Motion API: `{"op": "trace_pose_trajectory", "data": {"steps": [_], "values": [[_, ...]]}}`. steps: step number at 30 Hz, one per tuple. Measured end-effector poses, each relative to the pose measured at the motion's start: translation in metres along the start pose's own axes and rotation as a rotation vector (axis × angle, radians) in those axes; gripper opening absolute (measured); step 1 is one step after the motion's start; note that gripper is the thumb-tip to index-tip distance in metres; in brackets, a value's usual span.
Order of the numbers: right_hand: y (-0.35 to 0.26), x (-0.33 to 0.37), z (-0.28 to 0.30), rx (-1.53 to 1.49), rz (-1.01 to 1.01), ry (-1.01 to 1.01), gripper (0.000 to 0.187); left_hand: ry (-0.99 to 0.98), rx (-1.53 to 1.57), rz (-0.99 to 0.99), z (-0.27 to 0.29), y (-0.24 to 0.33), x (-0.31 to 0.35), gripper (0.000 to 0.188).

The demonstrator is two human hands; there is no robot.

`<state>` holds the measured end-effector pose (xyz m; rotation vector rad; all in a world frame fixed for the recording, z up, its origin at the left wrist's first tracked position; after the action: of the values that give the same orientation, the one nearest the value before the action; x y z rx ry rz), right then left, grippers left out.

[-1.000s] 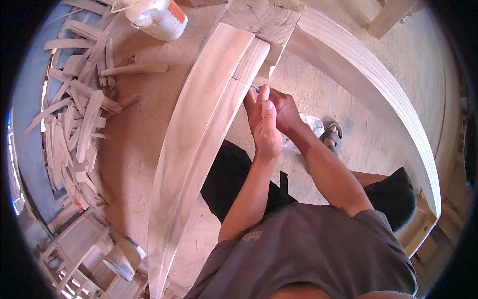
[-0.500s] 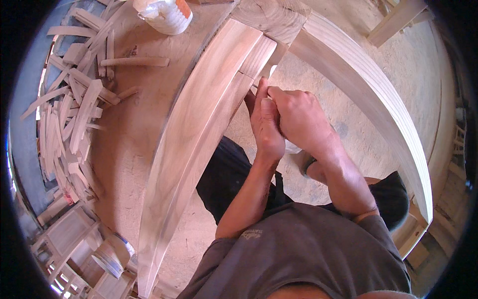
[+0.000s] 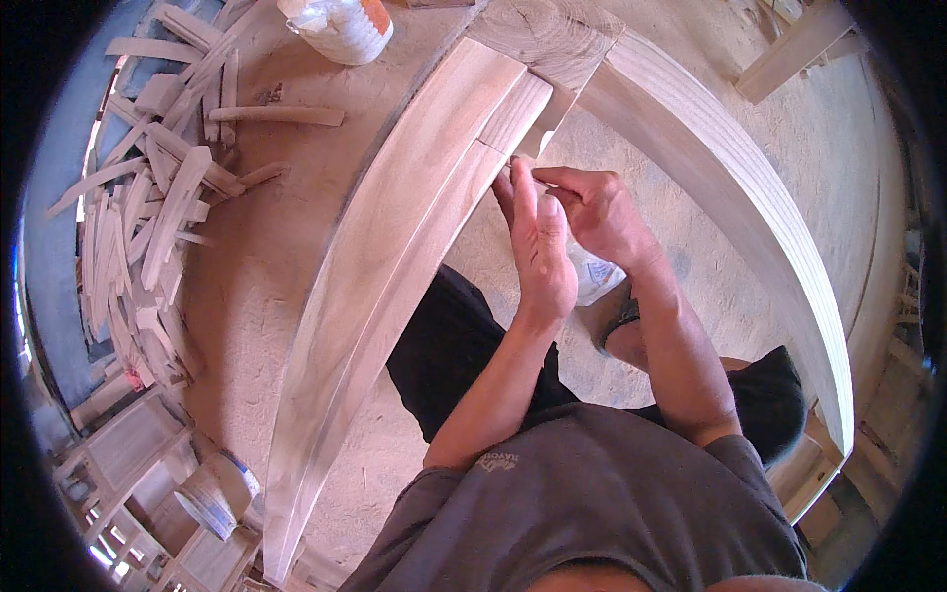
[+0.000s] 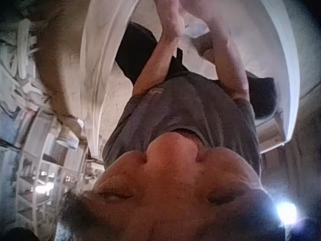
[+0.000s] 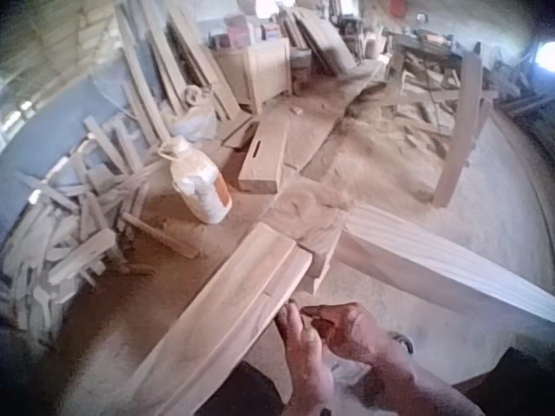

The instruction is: The person assembles a large wooden frame by fitting pieces together, applying glue, and tightening bolts using a wrench.

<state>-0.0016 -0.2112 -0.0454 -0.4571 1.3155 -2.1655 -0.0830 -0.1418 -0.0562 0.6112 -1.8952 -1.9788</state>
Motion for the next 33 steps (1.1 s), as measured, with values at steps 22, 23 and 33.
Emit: {"op": "trace_pose_trajectory", "data": {"steps": [22,23,33], "values": [[-0.064,0.017,-0.006,0.514,0.076,0.089,0.029,0.013,0.527,0.141,0.003,-0.008,0.001,0.058],[-0.068,0.015,-0.007,0.532,0.063,0.048,0.022,0.014,0.505,0.129,0.006,-0.008,0.0,0.058],[-0.03,0.019,-0.017,0.158,0.007,0.081,0.028,0.012,0.057,-0.123,0.017,-0.019,-0.004,0.047]]}}
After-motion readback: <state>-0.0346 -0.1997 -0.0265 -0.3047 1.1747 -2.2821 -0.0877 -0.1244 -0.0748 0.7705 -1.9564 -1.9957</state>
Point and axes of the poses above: each hand's wrist, its own x-axis away from the middle knuckle, its own z-axis out of the back of the hand, y = z × x, the point moved 7 cm from there along -x, towards the middle knuckle, and after that the axes turned 6 degrees about -x, right-handed, at the moved point
